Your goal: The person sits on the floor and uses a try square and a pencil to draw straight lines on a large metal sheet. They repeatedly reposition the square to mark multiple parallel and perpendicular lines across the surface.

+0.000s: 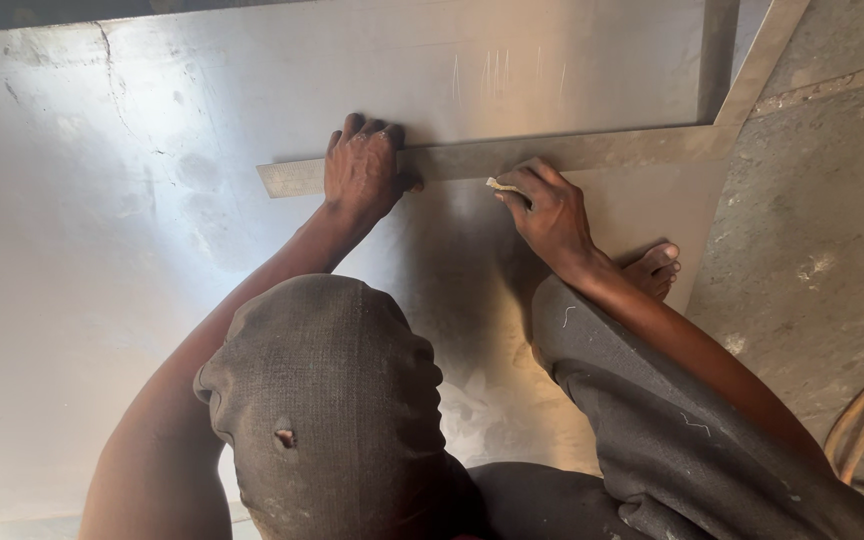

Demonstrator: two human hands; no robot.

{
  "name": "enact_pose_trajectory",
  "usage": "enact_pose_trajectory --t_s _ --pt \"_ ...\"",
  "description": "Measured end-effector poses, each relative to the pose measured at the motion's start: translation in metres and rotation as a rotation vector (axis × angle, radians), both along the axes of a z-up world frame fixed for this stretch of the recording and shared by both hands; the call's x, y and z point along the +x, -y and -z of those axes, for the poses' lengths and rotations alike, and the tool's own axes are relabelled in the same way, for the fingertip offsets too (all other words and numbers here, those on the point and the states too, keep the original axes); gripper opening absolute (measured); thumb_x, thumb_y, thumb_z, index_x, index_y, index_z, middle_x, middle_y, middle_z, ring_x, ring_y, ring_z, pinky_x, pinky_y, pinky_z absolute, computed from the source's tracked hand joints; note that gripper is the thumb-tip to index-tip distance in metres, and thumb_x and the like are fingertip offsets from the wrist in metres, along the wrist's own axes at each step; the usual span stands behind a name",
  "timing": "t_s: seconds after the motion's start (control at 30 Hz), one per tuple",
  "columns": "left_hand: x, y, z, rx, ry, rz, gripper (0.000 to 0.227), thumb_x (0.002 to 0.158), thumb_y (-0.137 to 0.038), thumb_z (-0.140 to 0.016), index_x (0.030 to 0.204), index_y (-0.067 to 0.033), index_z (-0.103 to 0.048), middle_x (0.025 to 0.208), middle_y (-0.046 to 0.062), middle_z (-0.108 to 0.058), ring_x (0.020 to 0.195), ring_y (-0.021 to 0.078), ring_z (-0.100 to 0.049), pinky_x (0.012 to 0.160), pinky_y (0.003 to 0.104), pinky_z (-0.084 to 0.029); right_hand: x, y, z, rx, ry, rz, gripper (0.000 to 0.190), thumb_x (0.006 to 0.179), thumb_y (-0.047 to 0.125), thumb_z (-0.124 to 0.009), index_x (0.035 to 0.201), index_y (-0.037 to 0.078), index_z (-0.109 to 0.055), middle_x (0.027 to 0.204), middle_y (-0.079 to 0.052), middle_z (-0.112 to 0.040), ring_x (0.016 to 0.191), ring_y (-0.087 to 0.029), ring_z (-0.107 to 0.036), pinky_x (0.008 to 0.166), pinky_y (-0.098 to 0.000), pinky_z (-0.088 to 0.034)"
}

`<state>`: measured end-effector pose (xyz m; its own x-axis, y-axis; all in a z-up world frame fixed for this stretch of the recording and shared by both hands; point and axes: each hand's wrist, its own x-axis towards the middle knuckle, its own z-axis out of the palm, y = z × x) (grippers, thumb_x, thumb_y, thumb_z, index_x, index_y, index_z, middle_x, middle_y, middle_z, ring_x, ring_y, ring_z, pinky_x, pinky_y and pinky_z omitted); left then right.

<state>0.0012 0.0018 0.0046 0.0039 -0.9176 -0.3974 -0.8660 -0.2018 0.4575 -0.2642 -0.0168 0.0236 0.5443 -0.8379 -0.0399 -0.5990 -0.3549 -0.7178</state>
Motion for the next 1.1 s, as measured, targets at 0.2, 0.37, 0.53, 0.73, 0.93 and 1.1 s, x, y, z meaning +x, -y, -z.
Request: enact_pose_trajectory --t_s 0.2,0.37,0.53,0.73,0.93,1.1 --pt "0.0 0.0 0.003 0.015 0.002 -0.005 0.049 0.064 -0.034 -0.096 0.1 -0.0063 -0.075 0.107 0.011 -0.072 0.114 0.0317 -0.057 0.093 0.047 -0.048 -0.005 -0.002 0.011 0.009 -0.182 -0.081 0.014 0.093 0.004 -0.077 0.105 -0.001 -0.071 0.104 -0.016 -0.067 0.082 -0.031 -0.07 0.072 -0.0397 -0.058" --pt "0.0 0.0 0.003 0.053 0.006 -0.005 0.049 0.066 -0.035 -0.095 0.101 -0.0064 -0.075 0.107 0.01 -0.072 0.111 0.0315 -0.058 0.093 0.047 -0.048 -0.011 -0.003 0.03 0.294 -0.241 -0.378 0.014 0.085 0.012 -0.082 0.096 0.007 -0.077 0.099 -0.011 -0.07 0.085 -0.031 -0.07 0.075 -0.0436 -0.055" --pt "0.001 0.002 0.0 0.026 -0.005 -0.014 0.052 0.063 -0.037 -0.095 0.1 -0.0062 -0.076 0.108 0.011 -0.072 0.11 0.0337 -0.056 0.093 0.048 -0.046 -0.012 -0.03 0.011 0.385 -0.267 -0.434 0.012 0.084 0.012 -0.08 0.096 0.011 -0.078 0.097 -0.005 -0.071 0.086 -0.026 -0.07 0.077 -0.0402 -0.057" --pt "0.0 -0.001 0.003 0.048 0.005 -0.024 0.051 0.063 -0.037 -0.096 0.099 -0.0065 -0.076 0.108 0.011 -0.072 0.11 0.0336 -0.056 0.093 0.047 -0.046 -0.018 -0.02 -0.005 -0.021 -0.155 -0.233 0.015 0.091 0.011 -0.077 0.106 0.007 -0.073 0.103 -0.005 -0.069 0.089 -0.026 -0.071 0.077 -0.0385 -0.058" --pt "-0.001 0.002 0.002 0.078 0.013 -0.035 0.048 0.063 -0.036 -0.095 0.098 -0.0081 -0.076 0.106 0.01 -0.073 0.111 0.033 -0.056 0.093 0.047 -0.046 -0.001 -0.014 -0.003 -0.004 -0.055 -0.151 0.019 0.093 0.008 -0.077 0.111 0.005 -0.071 0.106 -0.009 -0.068 0.091 -0.028 -0.071 0.077 -0.0383 -0.059" --pt "-0.001 0.002 0.001 0.065 0.026 -0.033 0.05 0.062 -0.038 -0.095 0.098 -0.0082 -0.076 0.106 0.009 -0.072 0.112 0.0325 -0.056 0.092 0.047 -0.046 0.015 -0.005 0.003 0.021 -0.019 -0.117 0.019 0.094 0.007 -0.078 0.11 0.002 -0.07 0.107 -0.011 -0.068 0.088 -0.029 -0.071 0.074 -0.039 -0.058"
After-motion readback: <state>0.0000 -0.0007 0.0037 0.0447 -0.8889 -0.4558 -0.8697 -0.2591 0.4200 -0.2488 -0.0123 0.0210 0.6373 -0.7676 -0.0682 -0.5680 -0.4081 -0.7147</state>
